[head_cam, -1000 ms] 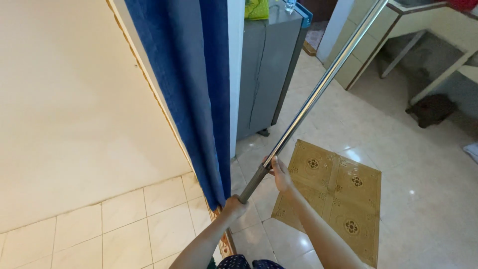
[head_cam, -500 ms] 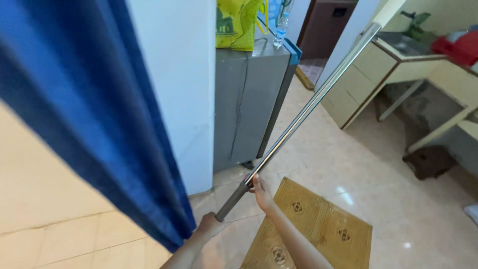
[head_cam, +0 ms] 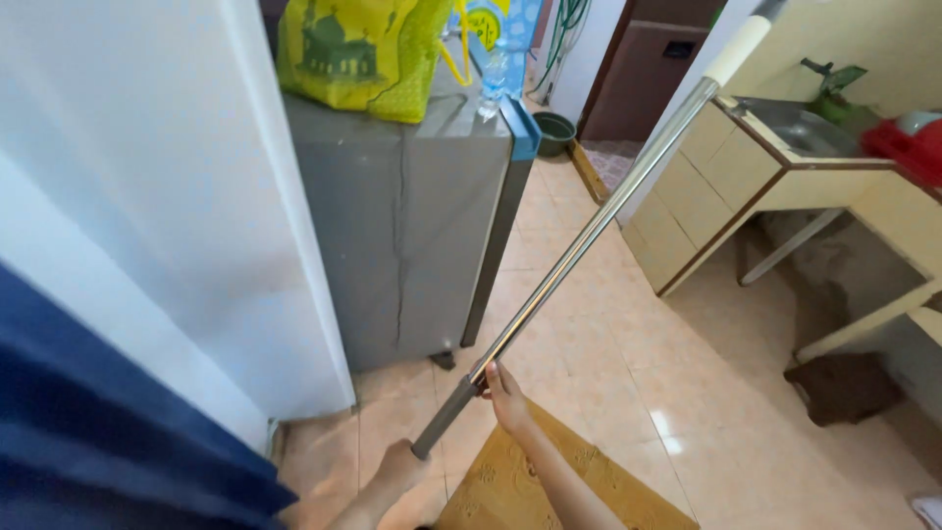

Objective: The person mops a tiled floor with a mop and then rinses it in a bucket in a utility area.

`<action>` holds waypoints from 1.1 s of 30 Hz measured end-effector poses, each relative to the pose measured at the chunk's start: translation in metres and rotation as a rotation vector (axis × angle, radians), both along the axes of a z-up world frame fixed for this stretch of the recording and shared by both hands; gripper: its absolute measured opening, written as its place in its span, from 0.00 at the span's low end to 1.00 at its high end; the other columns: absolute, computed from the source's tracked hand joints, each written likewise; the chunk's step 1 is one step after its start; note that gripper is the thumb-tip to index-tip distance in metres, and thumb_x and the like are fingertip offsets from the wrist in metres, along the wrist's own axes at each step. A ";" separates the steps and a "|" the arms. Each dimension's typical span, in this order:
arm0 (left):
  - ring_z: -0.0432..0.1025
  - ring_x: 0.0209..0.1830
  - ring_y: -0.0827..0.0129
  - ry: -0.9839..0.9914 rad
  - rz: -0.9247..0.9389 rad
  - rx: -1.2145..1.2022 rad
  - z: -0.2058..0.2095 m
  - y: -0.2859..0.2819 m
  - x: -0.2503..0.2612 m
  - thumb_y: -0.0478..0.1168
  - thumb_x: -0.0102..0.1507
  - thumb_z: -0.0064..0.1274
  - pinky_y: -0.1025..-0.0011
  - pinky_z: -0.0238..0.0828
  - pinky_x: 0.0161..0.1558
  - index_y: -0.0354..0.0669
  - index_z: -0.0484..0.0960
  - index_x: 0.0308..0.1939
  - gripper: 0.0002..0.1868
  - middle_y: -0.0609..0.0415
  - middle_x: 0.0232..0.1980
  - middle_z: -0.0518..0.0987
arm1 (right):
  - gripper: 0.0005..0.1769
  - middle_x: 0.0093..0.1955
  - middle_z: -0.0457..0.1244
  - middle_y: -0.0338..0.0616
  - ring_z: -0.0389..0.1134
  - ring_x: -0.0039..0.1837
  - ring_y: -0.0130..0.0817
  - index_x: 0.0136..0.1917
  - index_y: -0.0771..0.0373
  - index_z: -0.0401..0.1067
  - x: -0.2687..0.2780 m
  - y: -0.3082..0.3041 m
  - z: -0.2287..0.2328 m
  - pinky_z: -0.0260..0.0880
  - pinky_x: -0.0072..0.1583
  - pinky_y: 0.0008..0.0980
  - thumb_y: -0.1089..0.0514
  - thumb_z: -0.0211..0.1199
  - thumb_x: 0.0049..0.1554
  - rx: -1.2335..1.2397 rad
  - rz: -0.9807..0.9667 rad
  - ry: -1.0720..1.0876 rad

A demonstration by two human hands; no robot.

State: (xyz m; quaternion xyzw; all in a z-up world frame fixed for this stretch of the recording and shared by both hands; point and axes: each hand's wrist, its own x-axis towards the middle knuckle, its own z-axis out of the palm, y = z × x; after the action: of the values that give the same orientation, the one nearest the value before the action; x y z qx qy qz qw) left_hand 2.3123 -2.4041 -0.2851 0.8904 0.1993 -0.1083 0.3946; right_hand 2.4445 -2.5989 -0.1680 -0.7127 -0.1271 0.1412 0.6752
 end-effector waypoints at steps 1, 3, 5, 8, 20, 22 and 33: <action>0.78 0.49 0.45 -0.007 0.000 0.007 0.000 -0.006 0.017 0.53 0.58 0.57 0.57 0.76 0.50 0.33 0.84 0.40 0.23 0.35 0.41 0.83 | 0.32 0.43 0.67 0.31 0.67 0.44 0.23 0.57 0.55 0.72 0.015 -0.004 0.008 0.70 0.49 0.27 0.30 0.43 0.63 0.007 0.000 -0.007; 0.79 0.48 0.46 -0.025 0.031 -0.053 -0.002 -0.019 0.046 0.52 0.57 0.58 0.58 0.78 0.49 0.32 0.83 0.40 0.23 0.35 0.40 0.83 | 0.31 0.41 0.65 0.31 0.67 0.43 0.23 0.54 0.56 0.71 0.038 -0.014 0.021 0.68 0.47 0.26 0.31 0.41 0.64 -0.043 0.012 -0.022; 0.80 0.47 0.48 0.002 0.027 -0.071 0.002 -0.032 0.083 0.51 0.57 0.57 0.59 0.78 0.49 0.33 0.82 0.41 0.22 0.36 0.40 0.84 | 0.31 0.40 0.65 0.32 0.66 0.42 0.24 0.52 0.58 0.71 0.084 -0.024 0.004 0.67 0.46 0.27 0.31 0.42 0.65 -0.024 0.013 -0.033; 0.81 0.47 0.52 0.111 0.003 -0.131 0.005 -0.036 0.145 0.50 0.59 0.55 0.61 0.77 0.49 0.34 0.82 0.44 0.21 0.40 0.41 0.85 | 0.30 0.38 0.64 0.34 0.66 0.41 0.25 0.51 0.58 0.70 0.145 -0.030 -0.003 0.66 0.45 0.28 0.32 0.43 0.65 -0.048 0.015 -0.010; 0.82 0.44 0.58 0.222 0.019 -0.156 0.026 -0.074 0.354 0.48 0.60 0.53 0.62 0.75 0.45 0.29 0.79 0.47 0.23 0.44 0.39 0.85 | 0.27 0.37 0.61 0.37 0.60 0.40 0.25 0.48 0.63 0.70 0.339 -0.065 0.035 0.64 0.45 0.27 0.39 0.42 0.68 -0.007 0.045 -0.097; 0.82 0.45 0.56 0.133 0.035 -0.162 0.015 -0.087 0.388 0.48 0.59 0.54 0.61 0.75 0.45 0.29 0.76 0.49 0.24 0.42 0.39 0.85 | 0.27 0.38 0.62 0.36 0.60 0.40 0.25 0.50 0.62 0.71 0.369 -0.082 0.033 0.64 0.45 0.27 0.39 0.42 0.67 0.028 0.054 -0.085; 0.75 0.55 0.46 0.123 0.039 0.062 0.028 -0.219 0.597 0.53 0.58 0.57 0.55 0.73 0.53 0.38 0.81 0.47 0.23 0.38 0.50 0.80 | 0.29 0.37 0.59 0.38 0.61 0.41 0.27 0.50 0.62 0.69 0.584 -0.222 0.032 0.65 0.47 0.28 0.36 0.41 0.67 -0.052 0.063 -0.083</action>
State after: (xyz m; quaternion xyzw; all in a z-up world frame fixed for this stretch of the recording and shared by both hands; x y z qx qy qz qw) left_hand 2.9094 -2.6233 -0.2571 0.8898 0.2436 -0.1487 0.3560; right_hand 3.0287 -2.8206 -0.1356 -0.7309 -0.1737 0.1358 0.6459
